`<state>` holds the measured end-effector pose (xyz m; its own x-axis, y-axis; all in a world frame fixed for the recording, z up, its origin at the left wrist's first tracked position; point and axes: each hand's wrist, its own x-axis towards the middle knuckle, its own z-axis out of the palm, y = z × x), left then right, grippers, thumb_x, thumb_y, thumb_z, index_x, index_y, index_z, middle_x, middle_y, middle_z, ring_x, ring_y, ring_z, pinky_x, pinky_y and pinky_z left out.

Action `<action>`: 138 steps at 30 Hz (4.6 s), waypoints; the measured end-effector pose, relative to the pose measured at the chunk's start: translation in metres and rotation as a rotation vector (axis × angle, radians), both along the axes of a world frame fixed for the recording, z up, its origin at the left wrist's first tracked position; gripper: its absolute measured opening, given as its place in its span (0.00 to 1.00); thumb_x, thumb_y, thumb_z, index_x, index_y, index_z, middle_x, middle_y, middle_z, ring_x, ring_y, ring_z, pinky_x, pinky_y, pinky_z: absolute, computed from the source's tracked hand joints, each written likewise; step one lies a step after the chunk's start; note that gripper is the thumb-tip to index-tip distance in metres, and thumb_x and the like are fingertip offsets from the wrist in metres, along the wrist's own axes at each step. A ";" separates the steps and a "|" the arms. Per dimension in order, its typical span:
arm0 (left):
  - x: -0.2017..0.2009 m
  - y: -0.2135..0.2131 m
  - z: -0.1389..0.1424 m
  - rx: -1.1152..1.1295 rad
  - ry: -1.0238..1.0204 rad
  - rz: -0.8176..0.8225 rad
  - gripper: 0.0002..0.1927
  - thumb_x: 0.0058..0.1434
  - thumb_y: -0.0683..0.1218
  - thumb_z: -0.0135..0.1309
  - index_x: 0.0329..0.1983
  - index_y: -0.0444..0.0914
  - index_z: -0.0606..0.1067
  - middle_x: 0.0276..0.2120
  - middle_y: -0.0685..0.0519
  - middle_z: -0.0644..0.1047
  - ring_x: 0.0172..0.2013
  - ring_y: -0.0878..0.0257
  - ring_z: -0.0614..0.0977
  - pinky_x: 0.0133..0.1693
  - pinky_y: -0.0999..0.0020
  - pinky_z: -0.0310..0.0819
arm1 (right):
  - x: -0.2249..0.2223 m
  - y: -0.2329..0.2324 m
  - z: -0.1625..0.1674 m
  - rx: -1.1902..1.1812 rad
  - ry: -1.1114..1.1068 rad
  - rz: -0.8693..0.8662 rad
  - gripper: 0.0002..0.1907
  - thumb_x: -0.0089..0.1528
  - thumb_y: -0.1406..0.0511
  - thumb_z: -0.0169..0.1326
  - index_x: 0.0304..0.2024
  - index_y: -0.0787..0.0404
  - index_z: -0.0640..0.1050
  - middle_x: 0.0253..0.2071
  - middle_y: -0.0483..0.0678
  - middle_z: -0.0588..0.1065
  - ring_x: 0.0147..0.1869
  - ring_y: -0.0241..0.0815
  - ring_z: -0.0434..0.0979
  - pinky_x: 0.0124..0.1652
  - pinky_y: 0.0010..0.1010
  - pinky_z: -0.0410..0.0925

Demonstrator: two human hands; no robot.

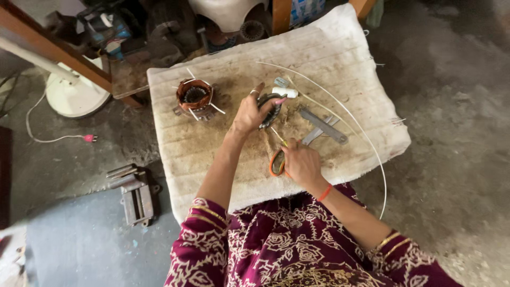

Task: The person uses a screwdriver to adjust or tighten components on a small electrical part, likely a motor or fan assembly, while holding it with the other hand. The work is performed on a cloth-covered surface with tools and another similar component nearby.

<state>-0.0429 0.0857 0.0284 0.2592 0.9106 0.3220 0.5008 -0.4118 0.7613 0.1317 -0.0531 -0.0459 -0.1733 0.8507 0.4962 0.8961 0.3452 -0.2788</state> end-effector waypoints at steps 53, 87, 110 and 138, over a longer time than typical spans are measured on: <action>0.000 -0.007 0.018 -0.060 0.230 0.063 0.29 0.62 0.66 0.57 0.43 0.34 0.80 0.35 0.35 0.81 0.42 0.38 0.83 0.44 0.48 0.74 | 0.019 0.031 0.004 0.237 0.354 0.064 0.10 0.66 0.62 0.60 0.32 0.59 0.79 0.28 0.47 0.78 0.26 0.40 0.76 0.27 0.32 0.68; 0.000 0.003 -0.002 0.024 0.275 0.065 0.27 0.64 0.63 0.56 0.42 0.33 0.80 0.32 0.34 0.81 0.38 0.37 0.82 0.41 0.46 0.75 | -0.003 0.048 0.032 0.047 0.293 0.065 0.05 0.63 0.69 0.57 0.34 0.65 0.77 0.31 0.57 0.78 0.30 0.57 0.78 0.31 0.45 0.69; 0.013 0.000 -0.001 0.138 0.226 0.072 0.32 0.61 0.65 0.58 0.49 0.32 0.78 0.34 0.33 0.81 0.39 0.36 0.82 0.42 0.46 0.75 | 0.001 0.055 0.028 -0.123 0.483 0.048 0.10 0.61 0.65 0.63 0.29 0.64 0.78 0.24 0.57 0.77 0.26 0.55 0.78 0.29 0.44 0.66; 0.012 0.006 0.008 -0.072 0.208 0.071 0.28 0.60 0.67 0.58 0.37 0.37 0.83 0.32 0.36 0.81 0.39 0.38 0.83 0.42 0.48 0.75 | 0.020 0.025 0.017 -0.025 0.699 0.035 0.07 0.64 0.65 0.61 0.37 0.64 0.81 0.28 0.51 0.79 0.29 0.39 0.80 0.29 0.32 0.68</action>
